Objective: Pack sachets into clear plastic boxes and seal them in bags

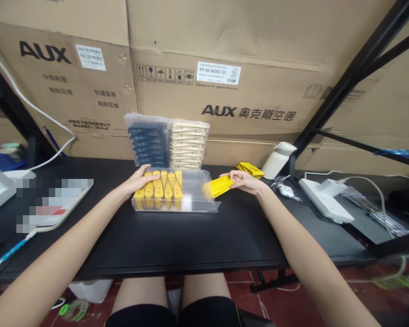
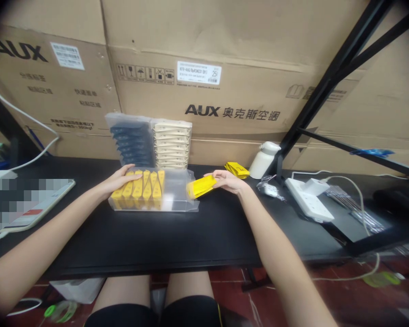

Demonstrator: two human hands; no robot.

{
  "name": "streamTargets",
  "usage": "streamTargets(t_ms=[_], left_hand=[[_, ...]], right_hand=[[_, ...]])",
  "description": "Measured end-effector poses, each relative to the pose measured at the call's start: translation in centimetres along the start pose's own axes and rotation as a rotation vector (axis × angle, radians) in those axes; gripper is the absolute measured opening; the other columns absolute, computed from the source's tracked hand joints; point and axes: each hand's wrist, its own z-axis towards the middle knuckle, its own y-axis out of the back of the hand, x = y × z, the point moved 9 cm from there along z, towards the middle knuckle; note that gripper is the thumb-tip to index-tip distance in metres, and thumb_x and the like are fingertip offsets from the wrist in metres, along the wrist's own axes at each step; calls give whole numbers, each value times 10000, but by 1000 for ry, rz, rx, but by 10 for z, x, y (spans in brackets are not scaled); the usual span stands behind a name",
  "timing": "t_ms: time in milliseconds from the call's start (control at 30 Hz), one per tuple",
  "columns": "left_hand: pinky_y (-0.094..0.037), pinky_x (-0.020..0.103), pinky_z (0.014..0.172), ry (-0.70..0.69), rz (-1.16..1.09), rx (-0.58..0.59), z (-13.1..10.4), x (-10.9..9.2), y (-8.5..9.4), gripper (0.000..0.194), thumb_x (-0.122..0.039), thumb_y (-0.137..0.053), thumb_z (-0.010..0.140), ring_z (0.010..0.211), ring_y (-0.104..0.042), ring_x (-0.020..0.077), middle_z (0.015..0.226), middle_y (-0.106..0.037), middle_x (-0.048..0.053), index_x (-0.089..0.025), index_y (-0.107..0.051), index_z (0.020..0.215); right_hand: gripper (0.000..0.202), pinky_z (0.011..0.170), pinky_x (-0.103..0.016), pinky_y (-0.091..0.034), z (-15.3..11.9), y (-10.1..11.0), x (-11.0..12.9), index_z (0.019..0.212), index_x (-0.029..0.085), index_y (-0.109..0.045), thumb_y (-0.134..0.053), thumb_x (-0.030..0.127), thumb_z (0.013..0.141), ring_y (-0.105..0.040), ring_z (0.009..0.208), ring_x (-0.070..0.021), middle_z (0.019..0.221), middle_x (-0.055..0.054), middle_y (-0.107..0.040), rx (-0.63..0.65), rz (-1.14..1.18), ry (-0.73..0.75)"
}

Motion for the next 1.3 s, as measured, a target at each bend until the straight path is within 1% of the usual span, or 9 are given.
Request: streamTargets(t_ms=[200, 367, 533, 600, 767, 867, 933, 1100, 1300], left_hand=[[-488, 349, 973, 2, 15, -8, 0, 0, 0, 839, -413, -712, 758, 1248, -526, 308, 1430, -484, 161, -171, -330, 1465], [-499, 333, 952, -7, 12, -2, 1, 1, 0, 869, -438, -719, 743, 1232, -542, 304, 1444, -464, 169, -168, -321, 1467], [-502, 324, 943, -18, -9, -2, 6, 5, 0, 892, -460, -731, 721, 1238, -537, 304, 1458, -443, 175, -165, -329, 1460], [-495, 334, 955, -26, -21, 2, 8, 6, 0, 896, -462, -741, 709, 1252, -524, 304, 1456, -448, 172, -173, -336, 1455], [-489, 354, 964, -35, -16, 2, 9, 6, 1, 897, -476, -744, 701, 1253, -522, 311, 1439, -470, 171, -183, -347, 1450], [-488, 358, 965, -28, -2, -6, 7, 6, 2, 888, -475, -738, 705, 1244, -530, 315, 1424, -490, 167, -188, -350, 1450], [-484, 362, 971, -36, -8, -4, 7, 5, 2, 885, -472, -743, 701, 1244, -530, 316, 1426, -489, 165, -197, -356, 1447], [-485, 347, 971, -51, -18, 13, 11, 9, 1, 924, -508, -746, 683, 1265, -511, 312, 1463, -437, 179, -187, -341, 1450], [-494, 357, 955, -49, -53, 8, 14, 11, 1, 926, -508, -752, 681, 1217, -556, 311, 1431, -473, 184, -187, -336, 1444]], right_hand=[[323, 860, -323, -519, -1, -9, -6, 699, 149, -595, -801, 2, 498, -669, 970, -185, 1147, -67, -672, 11, -32, -78], [254, 788, -242, -546, 7, -30, -14, 736, 153, -658, -827, 94, 556, -685, 918, -154, 1106, -56, -693, 16, -17, -72], [265, 610, -167, -543, 15, -42, -20, 882, 131, -739, -814, 232, 648, -688, 691, -115, 813, -66, -736, -48, -72, -102], [254, 588, -153, -539, 16, -43, -17, 884, 113, -749, -799, 254, 678, -677, 645, -101, 777, -78, -737, -93, -64, -74], [213, 727, -197, -577, 17, -53, -23, 865, 100, -752, -785, 221, 692, -712, 745, -141, 863, -116, -749, -26, 13, -132], [315, 825, -204, -562, 17, -54, -25, 939, 125, -737, -804, 137, 631, -711, 901, -165, 980, -103, -743, -9, 114, -128], [365, 866, -212, -550, 18, -50, -27, 950, 143, -728, -808, 91, 598, -703, 942, -167, 1009, -88, -739, -53, 148, -109], [201, 868, -278, -565, 26, -42, -31, 774, 167, -702, -821, 152, 612, -718, 848, -180, 854, -56, -744, -250, 208, 4], [216, 906, -337, -535, 29, -51, -26, 844, 201, -673, -794, 250, 672, -701, 870, -184, 874, -30, -715, -284, 202, 86]])
